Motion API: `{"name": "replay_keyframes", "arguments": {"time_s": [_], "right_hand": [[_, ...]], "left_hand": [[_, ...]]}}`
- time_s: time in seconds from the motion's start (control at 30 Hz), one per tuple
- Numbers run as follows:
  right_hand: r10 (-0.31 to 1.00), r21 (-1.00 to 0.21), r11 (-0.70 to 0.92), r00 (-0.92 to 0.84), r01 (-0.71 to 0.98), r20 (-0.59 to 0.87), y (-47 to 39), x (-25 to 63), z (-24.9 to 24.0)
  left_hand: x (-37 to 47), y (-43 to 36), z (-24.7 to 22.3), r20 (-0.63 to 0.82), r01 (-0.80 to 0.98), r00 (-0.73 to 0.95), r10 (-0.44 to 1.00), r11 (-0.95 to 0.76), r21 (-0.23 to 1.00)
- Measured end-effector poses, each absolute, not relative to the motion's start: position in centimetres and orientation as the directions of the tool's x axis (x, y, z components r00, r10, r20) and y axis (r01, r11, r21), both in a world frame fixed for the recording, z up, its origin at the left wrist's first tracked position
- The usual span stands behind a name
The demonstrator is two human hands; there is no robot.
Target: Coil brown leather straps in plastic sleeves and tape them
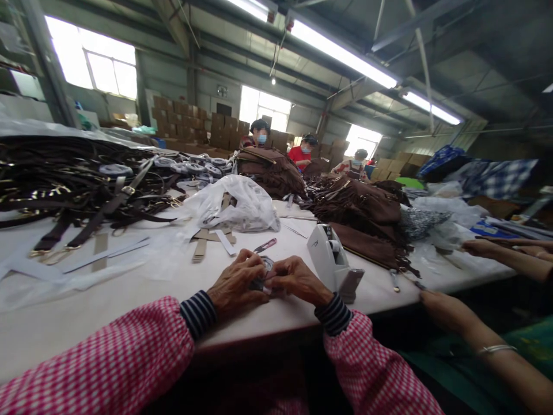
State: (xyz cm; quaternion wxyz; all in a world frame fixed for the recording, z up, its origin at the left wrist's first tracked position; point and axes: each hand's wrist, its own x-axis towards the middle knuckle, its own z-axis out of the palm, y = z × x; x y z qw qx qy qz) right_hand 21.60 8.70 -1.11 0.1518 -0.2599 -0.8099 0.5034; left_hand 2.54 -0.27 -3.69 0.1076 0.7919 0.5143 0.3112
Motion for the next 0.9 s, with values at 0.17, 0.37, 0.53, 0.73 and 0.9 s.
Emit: {"name": "replay_keyframes", "arguments": {"time_s": [0.17,0.37,0.53,0.73,0.9], "right_hand": [[0.361,-0.817,0.441,-0.906,0.373,-0.220,10.6,20.7,1.7],[0.271,-0.622,0.687,-0.927,0.376,-0.261,10.6,18.3,4.0],[0.253,-0.550,0.765,-0.941,0.337,-0.224,10.0,18.5,4.3],[0.213,-0.377,0.876,-0.941,0.303,-0.262,9.8,17.8,5.0],[0.227,-0.164,0.945,-0.930,0.282,-0.290,9.4,16.8,5.4]], "left_hand": [[2.6,0.4,-3.4,0.295,0.666,0.274,0.915,-0.402,0.628],[2.5,0.1,-3.1,0.302,0.614,0.255,0.919,-0.395,0.684],[1.3,0.2,-2.6,0.311,0.573,0.390,0.867,-0.492,0.655],[1.0,0.2,-2.6,0.331,0.527,0.425,0.842,-0.528,0.667],[0.7,0.2,-3.4,0.342,0.535,0.424,0.839,-0.537,0.653]]}}
